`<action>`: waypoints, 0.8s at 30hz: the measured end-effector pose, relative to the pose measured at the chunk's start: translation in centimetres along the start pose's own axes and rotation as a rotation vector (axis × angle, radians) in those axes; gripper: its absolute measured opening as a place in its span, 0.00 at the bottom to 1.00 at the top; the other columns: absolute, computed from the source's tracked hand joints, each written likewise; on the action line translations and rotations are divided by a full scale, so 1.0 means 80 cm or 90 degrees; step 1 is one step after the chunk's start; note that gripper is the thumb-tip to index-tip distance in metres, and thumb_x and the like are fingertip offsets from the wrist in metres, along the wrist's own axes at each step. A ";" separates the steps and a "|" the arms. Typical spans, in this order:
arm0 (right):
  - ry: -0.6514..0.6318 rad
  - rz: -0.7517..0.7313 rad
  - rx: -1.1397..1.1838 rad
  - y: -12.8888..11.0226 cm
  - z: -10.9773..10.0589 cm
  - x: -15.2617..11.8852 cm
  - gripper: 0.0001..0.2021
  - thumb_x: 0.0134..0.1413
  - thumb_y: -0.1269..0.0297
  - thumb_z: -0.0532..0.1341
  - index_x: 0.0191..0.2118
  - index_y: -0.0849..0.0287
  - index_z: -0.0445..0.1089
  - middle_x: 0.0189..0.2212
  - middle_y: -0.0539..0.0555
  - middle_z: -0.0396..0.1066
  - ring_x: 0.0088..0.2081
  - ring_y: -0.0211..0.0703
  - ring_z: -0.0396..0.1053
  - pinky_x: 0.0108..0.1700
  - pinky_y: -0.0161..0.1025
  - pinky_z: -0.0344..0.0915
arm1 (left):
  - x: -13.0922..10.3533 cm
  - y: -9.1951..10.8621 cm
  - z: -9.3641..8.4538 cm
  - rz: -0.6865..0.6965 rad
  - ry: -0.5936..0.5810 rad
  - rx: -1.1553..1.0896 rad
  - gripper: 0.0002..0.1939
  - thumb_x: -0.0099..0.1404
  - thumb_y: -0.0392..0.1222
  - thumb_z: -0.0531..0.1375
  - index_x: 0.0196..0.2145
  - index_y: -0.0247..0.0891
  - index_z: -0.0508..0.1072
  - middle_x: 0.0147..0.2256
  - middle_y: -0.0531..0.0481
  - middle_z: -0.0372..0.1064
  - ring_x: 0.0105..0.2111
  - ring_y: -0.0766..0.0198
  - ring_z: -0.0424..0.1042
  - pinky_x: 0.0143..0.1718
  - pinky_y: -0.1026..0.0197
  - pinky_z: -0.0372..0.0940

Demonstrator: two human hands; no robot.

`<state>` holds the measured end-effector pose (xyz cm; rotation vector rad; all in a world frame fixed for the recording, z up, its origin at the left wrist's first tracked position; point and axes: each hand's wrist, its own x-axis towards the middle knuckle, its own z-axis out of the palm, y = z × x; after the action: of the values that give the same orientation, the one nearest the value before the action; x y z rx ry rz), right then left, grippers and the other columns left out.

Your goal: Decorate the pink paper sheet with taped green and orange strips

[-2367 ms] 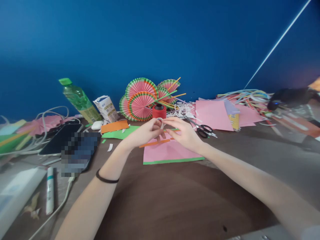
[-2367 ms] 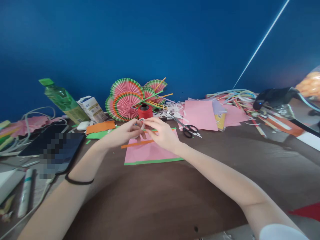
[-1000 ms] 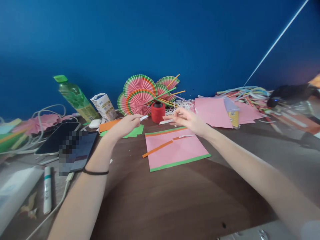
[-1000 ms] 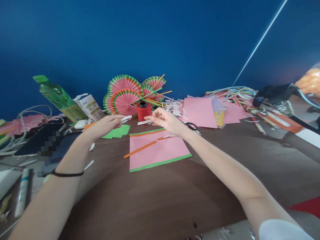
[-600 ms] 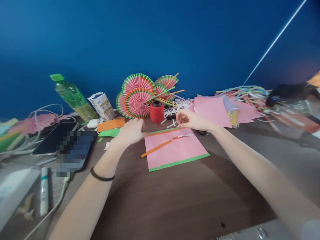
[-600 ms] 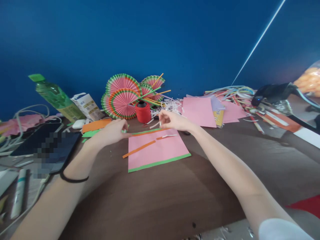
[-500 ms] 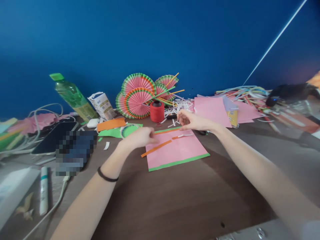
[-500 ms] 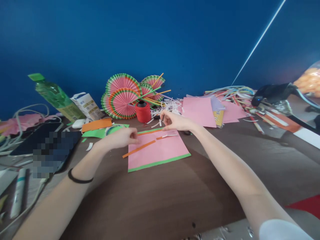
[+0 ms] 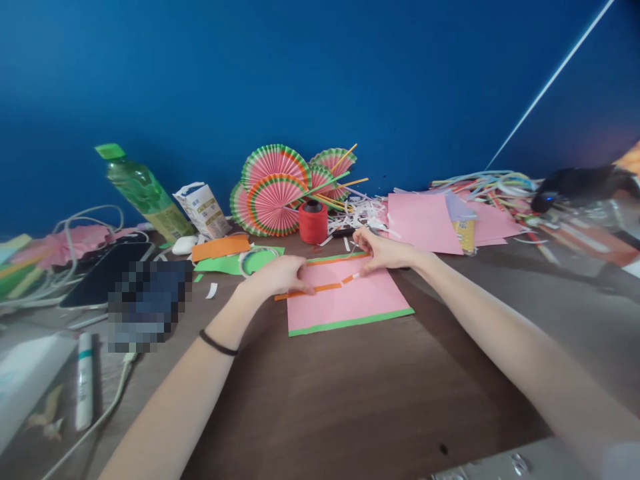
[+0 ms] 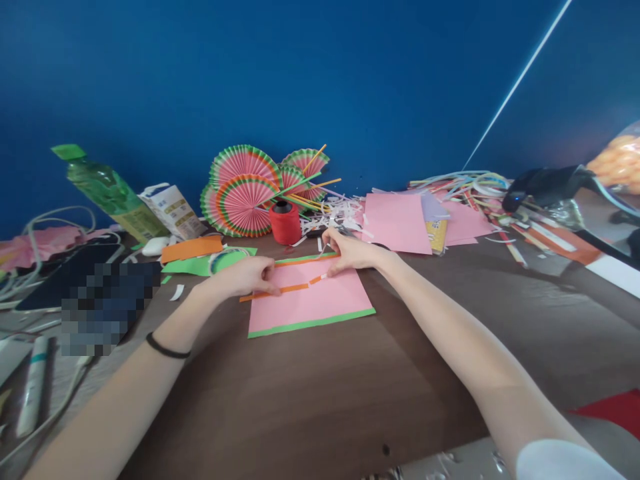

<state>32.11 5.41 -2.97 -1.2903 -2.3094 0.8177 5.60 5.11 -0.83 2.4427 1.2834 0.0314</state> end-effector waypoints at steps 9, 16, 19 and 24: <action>0.012 -0.011 0.131 -0.002 -0.008 -0.001 0.27 0.32 0.62 0.68 0.38 0.55 0.52 0.28 0.45 0.58 0.28 0.35 0.60 0.28 0.34 0.59 | 0.002 -0.010 -0.001 0.018 0.012 -0.017 0.19 0.44 0.55 0.62 0.19 0.39 0.59 0.20 0.56 0.60 0.22 0.65 0.59 0.21 0.64 0.47; 0.096 -0.020 0.264 -0.030 -0.005 0.005 0.13 0.42 0.56 0.62 0.29 0.59 0.61 0.27 0.48 0.64 0.29 0.36 0.64 0.33 0.36 0.61 | -0.005 0.008 -0.011 0.023 0.128 -0.182 0.12 0.58 0.48 0.52 0.32 0.39 0.69 0.33 0.51 0.70 0.32 0.63 0.67 0.32 0.62 0.58; 0.059 0.024 0.278 -0.048 0.001 0.005 0.12 0.41 0.57 0.63 0.26 0.60 0.64 0.23 0.48 0.66 0.25 0.35 0.63 0.30 0.35 0.60 | -0.006 0.023 -0.010 0.048 0.127 -0.268 0.14 0.59 0.49 0.51 0.36 0.39 0.69 0.36 0.50 0.70 0.36 0.61 0.68 0.37 0.61 0.60; 0.013 0.065 0.314 -0.067 0.010 0.002 0.10 0.42 0.59 0.63 0.26 0.61 0.66 0.22 0.49 0.68 0.22 0.33 0.63 0.25 0.33 0.60 | -0.005 0.038 -0.004 0.059 0.066 -0.295 0.11 0.57 0.47 0.54 0.31 0.37 0.68 0.31 0.50 0.70 0.32 0.63 0.68 0.34 0.62 0.61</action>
<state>28.09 3.12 -0.15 -1.1844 -1.8654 1.2996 7.73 3.36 0.57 2.1162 1.0584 0.4358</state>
